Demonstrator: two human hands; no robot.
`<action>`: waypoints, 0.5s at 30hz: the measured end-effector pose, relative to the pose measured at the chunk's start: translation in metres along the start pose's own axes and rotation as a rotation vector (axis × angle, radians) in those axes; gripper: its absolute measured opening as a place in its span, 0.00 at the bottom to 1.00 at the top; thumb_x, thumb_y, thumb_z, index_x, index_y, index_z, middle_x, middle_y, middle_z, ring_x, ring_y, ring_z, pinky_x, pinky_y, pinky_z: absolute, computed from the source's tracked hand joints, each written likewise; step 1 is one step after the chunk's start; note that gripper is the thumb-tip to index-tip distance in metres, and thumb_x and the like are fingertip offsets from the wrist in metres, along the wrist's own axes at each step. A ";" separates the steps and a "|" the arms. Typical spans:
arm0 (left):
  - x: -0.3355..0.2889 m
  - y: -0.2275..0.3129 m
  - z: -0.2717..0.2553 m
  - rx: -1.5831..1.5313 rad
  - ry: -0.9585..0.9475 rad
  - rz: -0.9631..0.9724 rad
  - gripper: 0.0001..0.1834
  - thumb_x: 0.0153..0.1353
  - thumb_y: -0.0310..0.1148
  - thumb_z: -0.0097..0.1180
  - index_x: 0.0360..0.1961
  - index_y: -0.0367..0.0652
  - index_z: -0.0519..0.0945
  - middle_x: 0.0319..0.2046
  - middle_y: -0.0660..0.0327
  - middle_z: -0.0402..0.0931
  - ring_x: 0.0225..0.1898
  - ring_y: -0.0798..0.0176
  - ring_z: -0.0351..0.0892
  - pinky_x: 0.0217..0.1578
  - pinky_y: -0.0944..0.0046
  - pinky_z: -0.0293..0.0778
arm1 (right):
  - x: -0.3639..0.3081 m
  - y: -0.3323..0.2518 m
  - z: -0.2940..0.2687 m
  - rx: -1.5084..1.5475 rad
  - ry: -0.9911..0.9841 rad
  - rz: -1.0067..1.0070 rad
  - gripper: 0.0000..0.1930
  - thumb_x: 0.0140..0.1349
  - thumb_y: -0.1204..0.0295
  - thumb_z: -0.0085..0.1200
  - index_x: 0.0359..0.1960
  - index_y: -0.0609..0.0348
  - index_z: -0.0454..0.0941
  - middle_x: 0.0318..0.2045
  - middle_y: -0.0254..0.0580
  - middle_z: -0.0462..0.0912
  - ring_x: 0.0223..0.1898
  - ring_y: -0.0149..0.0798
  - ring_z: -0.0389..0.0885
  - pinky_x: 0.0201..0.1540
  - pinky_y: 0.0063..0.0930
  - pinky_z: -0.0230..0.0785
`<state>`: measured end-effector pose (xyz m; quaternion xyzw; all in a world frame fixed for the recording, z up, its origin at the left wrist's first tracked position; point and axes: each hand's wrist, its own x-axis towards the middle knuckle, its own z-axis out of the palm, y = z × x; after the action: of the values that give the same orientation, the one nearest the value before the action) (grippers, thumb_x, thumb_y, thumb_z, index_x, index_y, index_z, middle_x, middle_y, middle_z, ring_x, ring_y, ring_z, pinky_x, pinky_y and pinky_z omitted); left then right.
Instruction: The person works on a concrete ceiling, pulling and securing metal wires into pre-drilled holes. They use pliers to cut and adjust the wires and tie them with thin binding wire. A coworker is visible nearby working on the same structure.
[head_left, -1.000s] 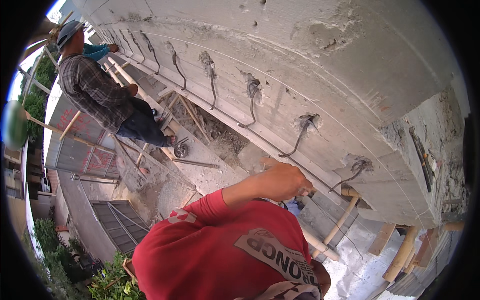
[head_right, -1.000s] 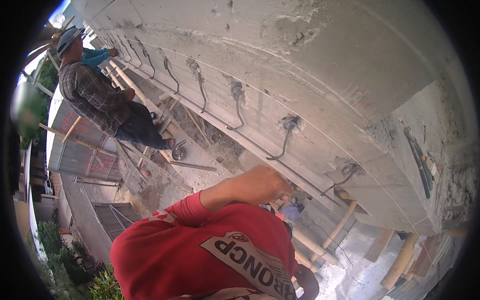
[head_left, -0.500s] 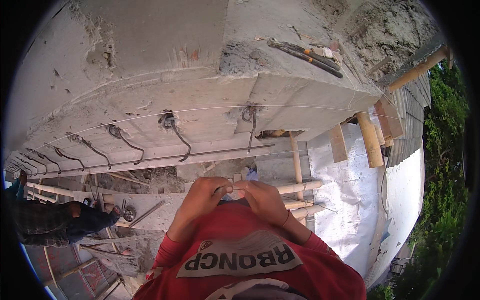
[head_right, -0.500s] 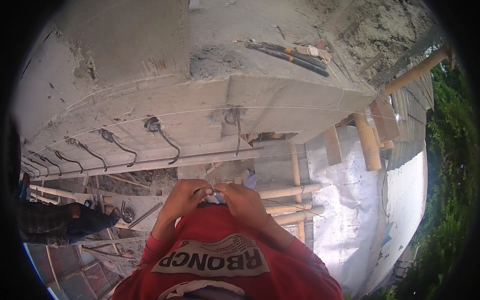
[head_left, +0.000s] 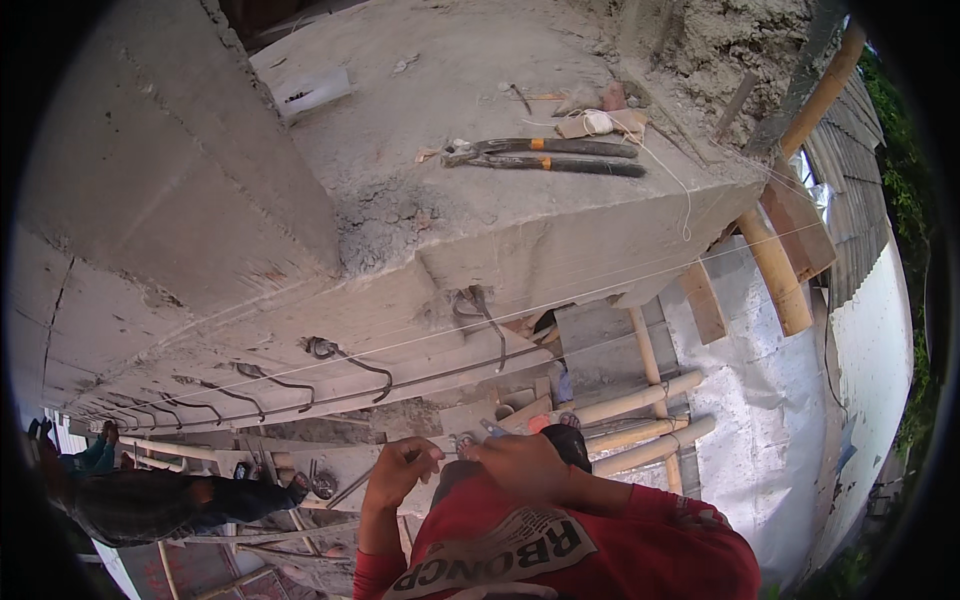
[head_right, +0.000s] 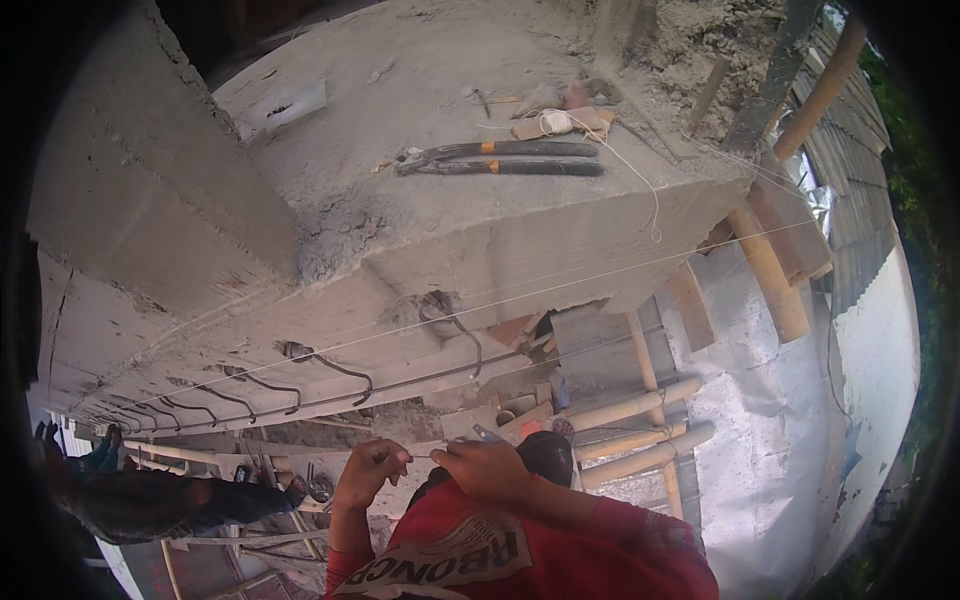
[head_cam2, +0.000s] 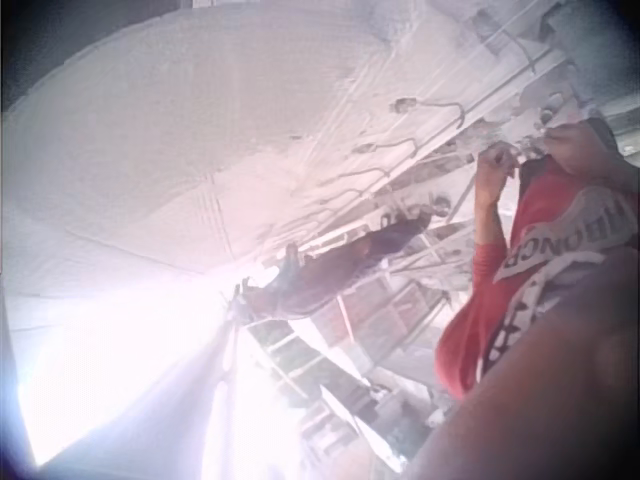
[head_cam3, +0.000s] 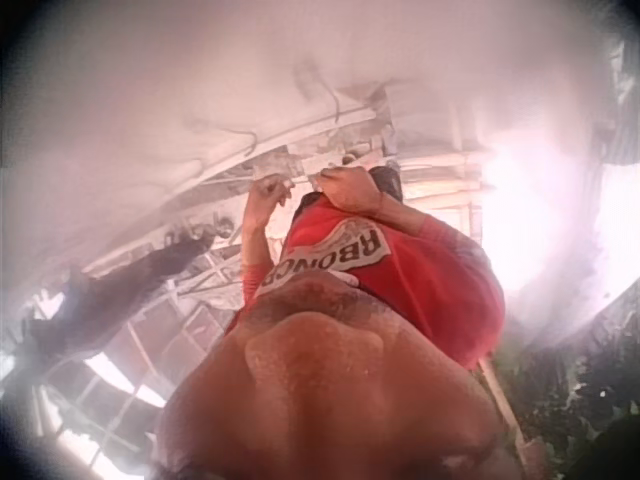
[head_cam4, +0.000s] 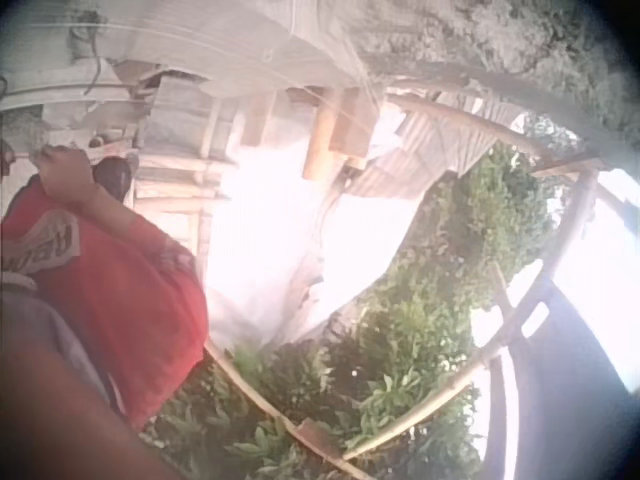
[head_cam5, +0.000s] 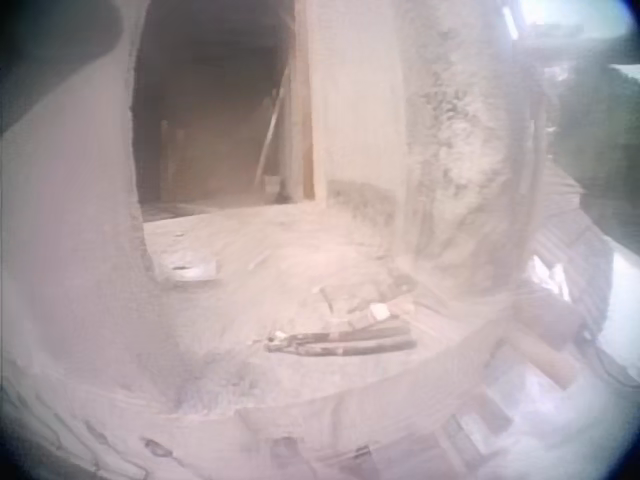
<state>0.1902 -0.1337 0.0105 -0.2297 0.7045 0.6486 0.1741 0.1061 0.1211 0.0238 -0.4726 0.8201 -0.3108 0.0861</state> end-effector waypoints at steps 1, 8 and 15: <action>0.003 -0.010 0.007 -0.156 0.030 0.018 0.10 0.69 0.34 0.66 0.39 0.37 0.87 0.27 0.63 0.83 0.25 0.72 0.75 0.31 0.68 0.72 | 0.001 0.005 -0.002 0.040 -0.003 0.033 0.17 0.65 0.69 0.56 0.56 0.51 0.81 0.38 0.37 0.85 0.37 0.43 0.89 0.33 0.37 0.80; 0.011 -0.026 0.070 -0.677 0.321 -0.148 0.12 0.75 0.36 0.61 0.42 0.37 0.83 0.31 0.63 0.81 0.30 0.70 0.76 0.33 0.67 0.72 | -0.020 0.047 0.019 0.186 0.118 0.063 0.14 0.68 0.70 0.57 0.55 0.50 0.83 0.39 0.38 0.89 0.38 0.41 0.90 0.33 0.37 0.79; 0.026 0.009 0.126 -0.339 0.596 -0.057 0.11 0.75 0.37 0.61 0.36 0.40 0.84 0.28 0.65 0.81 0.28 0.73 0.75 0.32 0.70 0.71 | -0.018 0.100 -0.016 0.963 -0.132 0.349 0.13 0.73 0.69 0.54 0.49 0.60 0.87 0.35 0.48 0.90 0.33 0.51 0.89 0.39 0.43 0.78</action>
<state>0.1573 -0.0109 -0.0083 -0.4544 0.5999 0.6557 -0.0617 0.0371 0.1791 -0.0254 -0.2541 0.6436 -0.6036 0.3961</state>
